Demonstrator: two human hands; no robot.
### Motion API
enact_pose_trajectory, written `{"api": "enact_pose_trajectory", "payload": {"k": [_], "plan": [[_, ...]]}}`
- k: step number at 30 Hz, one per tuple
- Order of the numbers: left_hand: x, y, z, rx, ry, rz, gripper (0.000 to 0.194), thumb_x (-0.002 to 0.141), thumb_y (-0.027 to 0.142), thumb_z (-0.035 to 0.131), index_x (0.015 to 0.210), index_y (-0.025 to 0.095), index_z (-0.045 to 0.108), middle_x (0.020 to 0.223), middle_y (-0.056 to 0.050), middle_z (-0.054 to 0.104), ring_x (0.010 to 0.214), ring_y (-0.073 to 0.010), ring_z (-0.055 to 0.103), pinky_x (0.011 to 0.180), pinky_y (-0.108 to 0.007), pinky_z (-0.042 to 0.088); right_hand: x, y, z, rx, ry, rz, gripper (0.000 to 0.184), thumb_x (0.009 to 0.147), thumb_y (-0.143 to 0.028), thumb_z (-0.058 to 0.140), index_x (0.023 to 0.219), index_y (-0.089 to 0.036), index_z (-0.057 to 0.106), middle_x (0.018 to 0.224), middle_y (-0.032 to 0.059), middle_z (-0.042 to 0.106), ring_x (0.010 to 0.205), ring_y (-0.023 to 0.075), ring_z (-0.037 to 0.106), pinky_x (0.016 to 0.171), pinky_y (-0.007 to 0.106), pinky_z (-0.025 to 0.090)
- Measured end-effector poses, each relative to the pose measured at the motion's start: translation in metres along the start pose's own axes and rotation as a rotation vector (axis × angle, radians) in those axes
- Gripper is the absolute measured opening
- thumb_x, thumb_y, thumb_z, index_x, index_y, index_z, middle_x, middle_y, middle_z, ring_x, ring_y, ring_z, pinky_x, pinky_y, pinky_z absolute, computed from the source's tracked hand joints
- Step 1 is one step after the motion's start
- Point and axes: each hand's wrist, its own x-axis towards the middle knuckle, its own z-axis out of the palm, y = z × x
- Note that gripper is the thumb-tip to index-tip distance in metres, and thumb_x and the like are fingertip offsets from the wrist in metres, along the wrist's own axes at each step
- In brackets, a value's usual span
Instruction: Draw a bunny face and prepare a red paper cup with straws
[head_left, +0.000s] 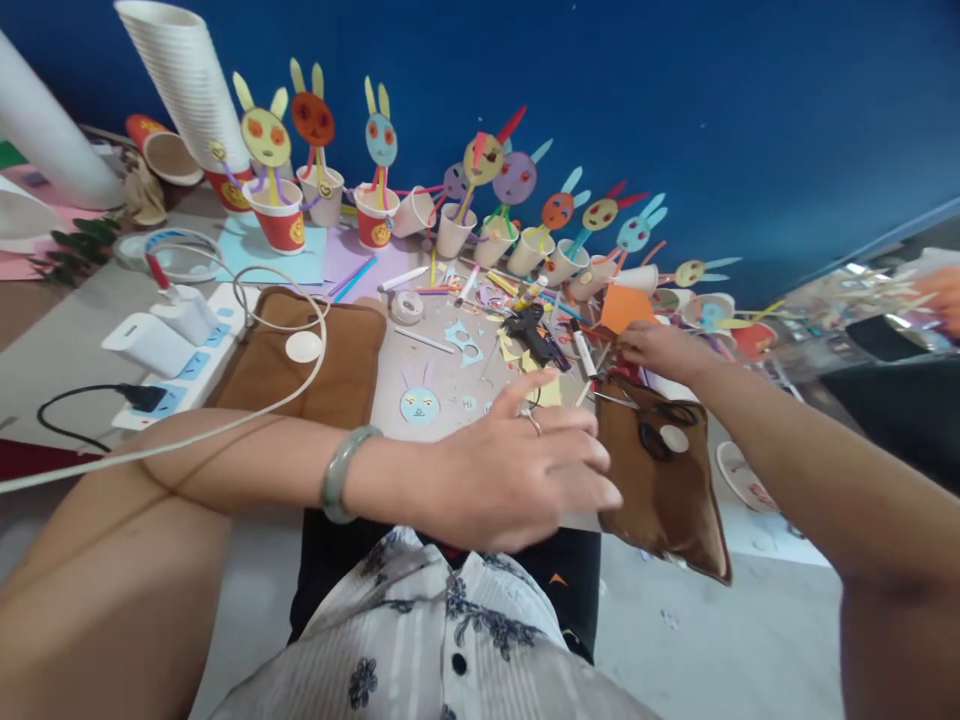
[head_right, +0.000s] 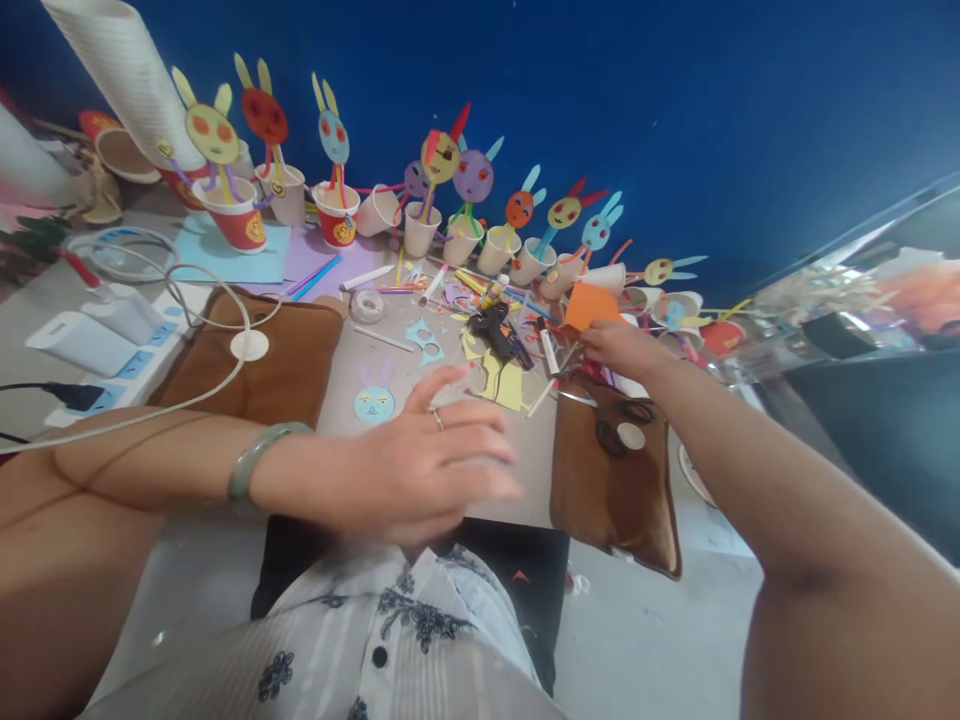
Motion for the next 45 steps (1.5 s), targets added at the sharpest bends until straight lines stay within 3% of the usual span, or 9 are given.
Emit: {"api": "enact_pose_trajectory", "payload": {"k": [6,11,15,21,26,29,33,39,45], "plan": [[0.0,-0.039,0.02,-0.12,-0.147,-0.304,0.033,0.085,0.01,0.047,0.108,0.018,0.069,0.11,-0.009,0.072,0.117,-0.0244,0.062,0.125,-0.06,0.013,-0.012,0.017,-0.031,0.361,0.3,0.435,0.012,0.082,-0.016,0.07,0.092,-0.011,0.073,0.085,0.0132,0.073,0.072,0.0165,0.056,0.07,0.033,0.04],[-0.003,-0.061,0.029,-0.248,-0.1,-0.522,0.032,0.084,0.011,0.049,0.108,0.017,0.069,0.114,-0.008,0.073,0.113,-0.0231,0.065,0.122,-0.057,0.024,-0.024,0.011,-0.059,0.722,0.543,0.64,0.01,0.079,-0.015,0.068,0.088,-0.009,0.07,0.077,0.011,0.07,0.065,0.0117,0.052,0.065,0.032,0.041],[-0.002,-0.073,0.03,-0.44,0.045,-0.713,0.035,0.089,0.018,0.051,0.121,0.013,0.064,0.125,-0.013,0.07,0.114,-0.0223,0.064,0.097,-0.036,0.05,-0.021,-0.024,-0.071,1.104,0.618,0.549,0.005,0.083,-0.012,0.062,0.081,-0.015,0.059,0.074,0.0066,0.066,0.063,0.0092,0.057,0.072,0.032,0.048],[0.0,-0.079,0.029,-0.597,0.179,-0.838,0.042,0.097,0.034,0.053,0.133,0.014,0.06,0.138,-0.015,0.064,0.118,-0.023,0.062,0.096,-0.033,0.051,-0.015,-0.126,-0.069,1.506,0.361,0.179,0.025,0.067,-0.034,0.08,0.073,-0.018,0.062,0.058,0.0008,0.063,0.053,0.0126,0.058,0.059,0.029,0.049],[-0.001,-0.082,0.035,-0.791,0.1,-0.86,0.021,0.097,0.028,0.051,0.096,0.013,0.065,0.081,-0.003,0.069,0.072,-0.0122,0.065,0.068,-0.023,0.051,-0.001,-0.189,-0.059,1.681,0.282,0.0,0.033,0.063,-0.041,0.087,0.071,-0.019,0.064,0.055,-0.0009,0.063,0.05,0.0113,0.056,0.054,0.027,0.047],[-0.002,-0.085,0.04,-0.971,0.108,-1.023,0.021,0.101,0.028,0.047,0.092,0.014,0.059,0.069,0.0,0.064,0.053,-0.0076,0.058,0.052,-0.019,0.046,0.01,-0.2,-0.049,1.855,0.323,-0.008,0.033,0.059,-0.038,0.09,0.07,-0.02,0.065,0.054,-0.0037,0.061,0.049,0.0092,0.052,0.051,0.024,0.043],[0.0,-0.089,0.043,-1.162,0.113,-1.121,0.017,0.102,0.028,0.048,0.095,0.015,0.057,0.078,-0.003,0.07,0.054,-0.0085,0.063,0.052,-0.02,0.05,0.018,-0.2,-0.034,1.998,0.307,0.009,0.038,0.055,-0.038,0.094,0.071,-0.02,0.065,0.063,-0.005,0.063,0.051,0.0068,0.05,0.052,0.023,0.043],[0.001,-0.093,0.045,-1.471,0.098,-1.131,0.017,0.102,0.026,0.05,0.099,0.013,0.06,0.08,-0.006,0.073,0.063,-0.0127,0.071,0.063,-0.024,0.057,0.019,-0.203,-0.021,2.025,0.301,-0.038,0.041,0.058,-0.044,0.093,0.07,-0.021,0.062,0.061,-0.0064,0.057,0.047,0.0048,0.041,0.045,0.021,0.035],[-0.002,-0.097,0.043,-1.602,0.059,-1.115,0.019,0.091,0.026,0.067,0.102,0.011,0.066,0.091,-0.011,0.077,0.074,-0.0165,0.075,0.074,-0.028,0.059,0.014,-0.202,-0.02,2.045,0.358,0.008,0.039,0.058,-0.042,0.093,0.074,-0.023,0.062,0.064,-0.008,0.054,0.047,0.0049,0.036,0.049,0.023,0.046]]}}
